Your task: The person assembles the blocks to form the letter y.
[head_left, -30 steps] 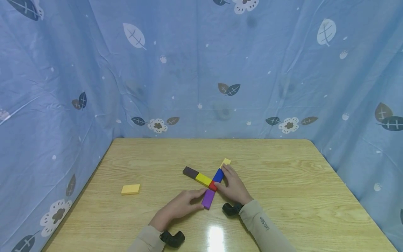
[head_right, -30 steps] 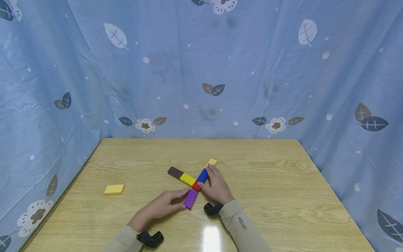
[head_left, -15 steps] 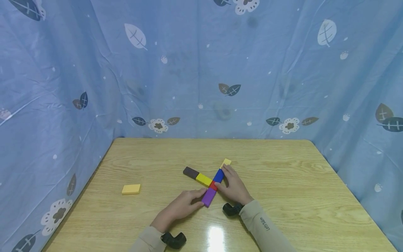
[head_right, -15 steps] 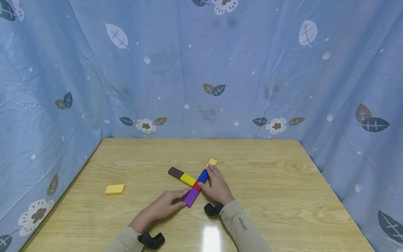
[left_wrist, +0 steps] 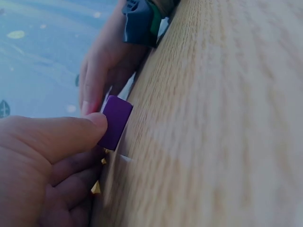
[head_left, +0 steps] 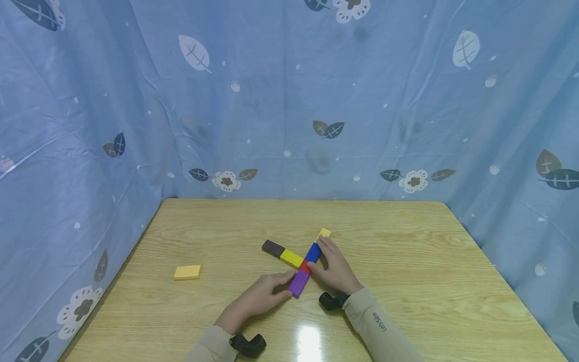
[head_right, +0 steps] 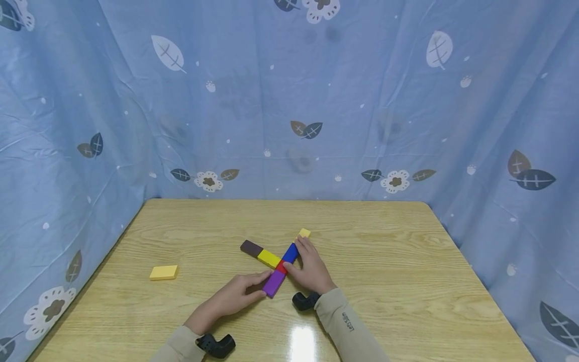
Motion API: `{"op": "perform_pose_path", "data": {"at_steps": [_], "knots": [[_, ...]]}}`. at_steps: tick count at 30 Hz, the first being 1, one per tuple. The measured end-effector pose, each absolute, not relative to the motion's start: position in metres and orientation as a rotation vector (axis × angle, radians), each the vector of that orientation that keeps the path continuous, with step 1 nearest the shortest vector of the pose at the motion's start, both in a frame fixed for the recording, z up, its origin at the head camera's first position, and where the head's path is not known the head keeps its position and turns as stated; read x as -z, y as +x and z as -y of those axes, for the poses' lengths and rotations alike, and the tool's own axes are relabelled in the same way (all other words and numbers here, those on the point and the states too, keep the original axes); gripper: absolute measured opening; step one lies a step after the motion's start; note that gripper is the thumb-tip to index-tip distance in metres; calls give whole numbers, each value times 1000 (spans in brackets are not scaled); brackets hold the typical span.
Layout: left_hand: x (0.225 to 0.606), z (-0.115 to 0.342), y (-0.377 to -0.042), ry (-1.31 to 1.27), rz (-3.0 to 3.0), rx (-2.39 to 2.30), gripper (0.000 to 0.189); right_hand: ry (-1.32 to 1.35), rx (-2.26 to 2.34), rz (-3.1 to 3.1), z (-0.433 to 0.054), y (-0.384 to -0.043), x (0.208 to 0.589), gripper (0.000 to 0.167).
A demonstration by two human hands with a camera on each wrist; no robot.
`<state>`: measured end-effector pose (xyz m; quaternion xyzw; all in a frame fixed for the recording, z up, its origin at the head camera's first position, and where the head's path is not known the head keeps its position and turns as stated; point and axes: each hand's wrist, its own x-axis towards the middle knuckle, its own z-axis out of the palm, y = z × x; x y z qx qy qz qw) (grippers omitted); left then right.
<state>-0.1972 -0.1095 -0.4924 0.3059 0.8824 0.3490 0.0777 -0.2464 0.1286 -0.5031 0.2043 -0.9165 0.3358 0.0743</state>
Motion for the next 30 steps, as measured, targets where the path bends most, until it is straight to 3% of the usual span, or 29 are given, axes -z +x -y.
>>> {"op": "perform_pose_path", "data": {"at_steps": [14, 30], "knots": [[494, 121, -192, 839, -2620, -1226, 56, 657, -1002, 2677, -120, -222, 504, 73], [490, 184, -182, 491, -3120, -1571, 49, 688, -1030, 2759, -116, -214, 502, 75]]}}
